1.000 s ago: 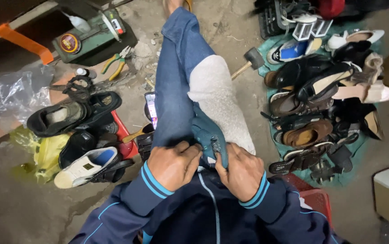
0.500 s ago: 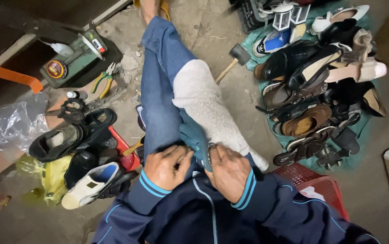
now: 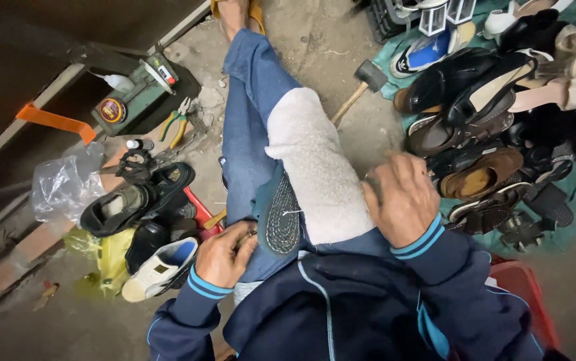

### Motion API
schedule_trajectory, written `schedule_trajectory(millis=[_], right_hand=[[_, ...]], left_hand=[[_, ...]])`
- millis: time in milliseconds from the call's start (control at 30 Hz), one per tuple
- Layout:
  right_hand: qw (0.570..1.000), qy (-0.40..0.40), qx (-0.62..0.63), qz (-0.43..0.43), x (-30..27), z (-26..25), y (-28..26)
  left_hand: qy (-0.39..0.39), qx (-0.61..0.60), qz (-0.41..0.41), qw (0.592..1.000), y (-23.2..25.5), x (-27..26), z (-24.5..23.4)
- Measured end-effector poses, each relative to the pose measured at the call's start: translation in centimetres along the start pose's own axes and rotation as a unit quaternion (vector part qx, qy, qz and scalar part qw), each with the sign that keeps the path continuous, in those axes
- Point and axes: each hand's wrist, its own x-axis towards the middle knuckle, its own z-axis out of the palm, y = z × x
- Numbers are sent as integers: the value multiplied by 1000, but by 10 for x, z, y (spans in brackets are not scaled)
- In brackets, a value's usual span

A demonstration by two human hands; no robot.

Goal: The person sits on the floor and sews the sole of a blue slipper using a needle and thread. They repeatedly push the needle through the sole and pull the thread to stitch the shoe while it rests on their lap.

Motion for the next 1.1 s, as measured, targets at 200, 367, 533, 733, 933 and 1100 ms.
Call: schedule_trajectory(millis=[200, 367, 533, 733, 933, 1100], right_hand=[[964, 87, 208, -142, -2, 13, -55], [955, 14, 232, -187, -3, 18, -58], [834, -175, 520, -62, -3, -8, -48], [822, -191, 536, 39, 8, 0, -58], [934, -160, 315, -52, 16, 15, -66], [918, -225, 319, -65, 12, 9, -64]], left_hand=[[24, -35, 23, 999, -3, 2, 7], [58, -60, 27, 996, 13, 3, 5], [82, -44, 34, 995, 24, 5, 6], [34, 63, -12, 997, 44, 8, 7], [21, 77, -30, 996, 48, 10, 5], [19, 50, -22, 998, 50, 7, -1]])
